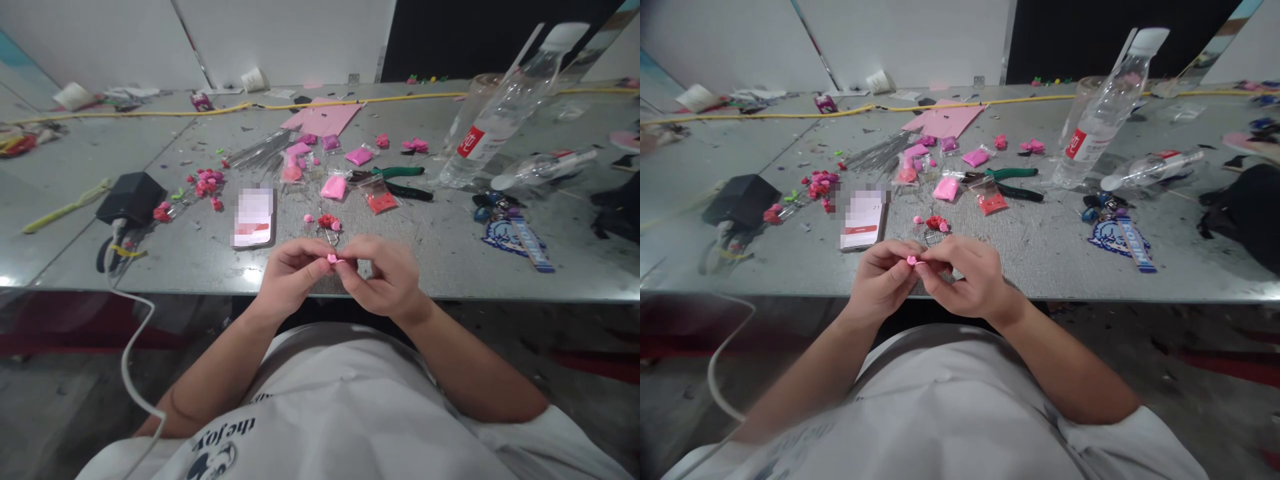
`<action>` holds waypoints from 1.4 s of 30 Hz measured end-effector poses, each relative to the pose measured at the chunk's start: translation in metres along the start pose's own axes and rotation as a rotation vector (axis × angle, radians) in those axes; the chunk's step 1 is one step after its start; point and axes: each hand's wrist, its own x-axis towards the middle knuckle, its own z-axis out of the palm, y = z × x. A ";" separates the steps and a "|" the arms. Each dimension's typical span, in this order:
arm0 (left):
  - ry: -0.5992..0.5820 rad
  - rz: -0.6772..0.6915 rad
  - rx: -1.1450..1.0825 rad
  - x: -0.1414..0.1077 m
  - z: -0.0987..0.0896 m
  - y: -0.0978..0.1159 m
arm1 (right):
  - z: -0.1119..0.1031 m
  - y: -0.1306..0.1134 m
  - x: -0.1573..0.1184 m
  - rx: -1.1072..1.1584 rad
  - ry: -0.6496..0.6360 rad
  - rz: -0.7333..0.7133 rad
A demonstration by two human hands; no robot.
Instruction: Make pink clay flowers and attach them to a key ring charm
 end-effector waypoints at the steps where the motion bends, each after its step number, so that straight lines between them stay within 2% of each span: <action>1: -0.005 0.006 0.001 0.000 0.000 0.000 | 0.000 0.000 0.000 -0.003 0.001 -0.001; 11: -0.005 0.044 0.065 0.001 0.000 0.000 | 0.001 0.000 0.001 -0.073 0.005 -0.041; 17: -0.093 -0.031 0.034 0.004 -0.002 0.003 | 0.002 0.000 -0.001 -0.053 0.012 -0.063; 30: -0.269 -0.094 0.031 0.002 -0.008 0.006 | -0.002 0.000 -0.003 0.100 -0.040 -0.084; 37: -0.245 -0.117 0.092 0.001 -0.008 0.006 | -0.004 0.000 -0.002 0.130 -0.070 -0.077; 42: -0.302 -0.083 0.096 0.000 -0.012 0.006 | -0.006 0.001 -0.002 0.153 -0.065 -0.067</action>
